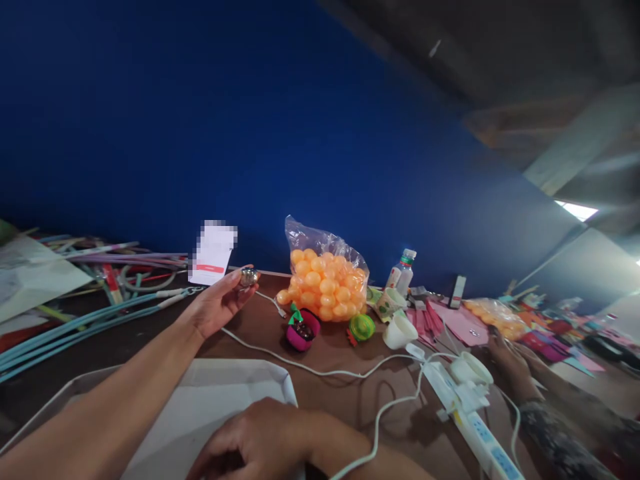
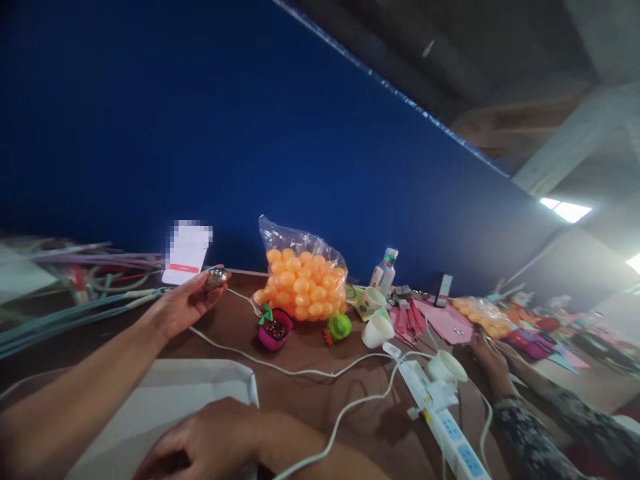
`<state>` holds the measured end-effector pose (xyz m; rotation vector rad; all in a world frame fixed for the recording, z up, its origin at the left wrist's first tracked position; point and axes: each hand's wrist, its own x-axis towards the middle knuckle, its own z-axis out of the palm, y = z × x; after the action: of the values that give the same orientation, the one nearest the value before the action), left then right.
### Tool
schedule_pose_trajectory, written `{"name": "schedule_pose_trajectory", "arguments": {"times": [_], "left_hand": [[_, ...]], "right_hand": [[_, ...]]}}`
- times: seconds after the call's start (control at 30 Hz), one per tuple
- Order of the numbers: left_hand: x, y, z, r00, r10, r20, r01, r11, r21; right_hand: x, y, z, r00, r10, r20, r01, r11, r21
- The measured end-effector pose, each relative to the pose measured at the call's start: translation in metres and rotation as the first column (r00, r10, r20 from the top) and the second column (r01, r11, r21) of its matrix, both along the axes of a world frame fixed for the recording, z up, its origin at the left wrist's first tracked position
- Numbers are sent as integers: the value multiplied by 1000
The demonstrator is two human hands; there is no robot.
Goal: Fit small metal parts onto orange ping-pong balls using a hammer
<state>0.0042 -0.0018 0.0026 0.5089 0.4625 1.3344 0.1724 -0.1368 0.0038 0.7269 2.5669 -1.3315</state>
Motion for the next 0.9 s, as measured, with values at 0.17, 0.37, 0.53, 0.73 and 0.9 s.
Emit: {"name": "schedule_pose_trajectory", "arguments": {"times": [0.17,0.37,0.53,0.73,0.9], "left_hand": [[2,1,0,999,36,-41,-36,999,-6],[2,1,0,993,31,-112,-31,999,9],[1,0,-1,989,20,-148,-16,1000,26],[3,0,0,993,18,-113,-15,1000,23],[3,0,1,991,30,-130,-29,1000,6]], "right_hand": [[-1,0,1,1000,-19,3,19,1000,-7],[-3,0,8,999,-41,30,42,999,-24],[-5,1,10,998,-47,43,49,998,-49],[-4,1,7,998,-54,43,56,998,-41],[-2,0,2,1000,-17,3,17,1000,-7]]}}
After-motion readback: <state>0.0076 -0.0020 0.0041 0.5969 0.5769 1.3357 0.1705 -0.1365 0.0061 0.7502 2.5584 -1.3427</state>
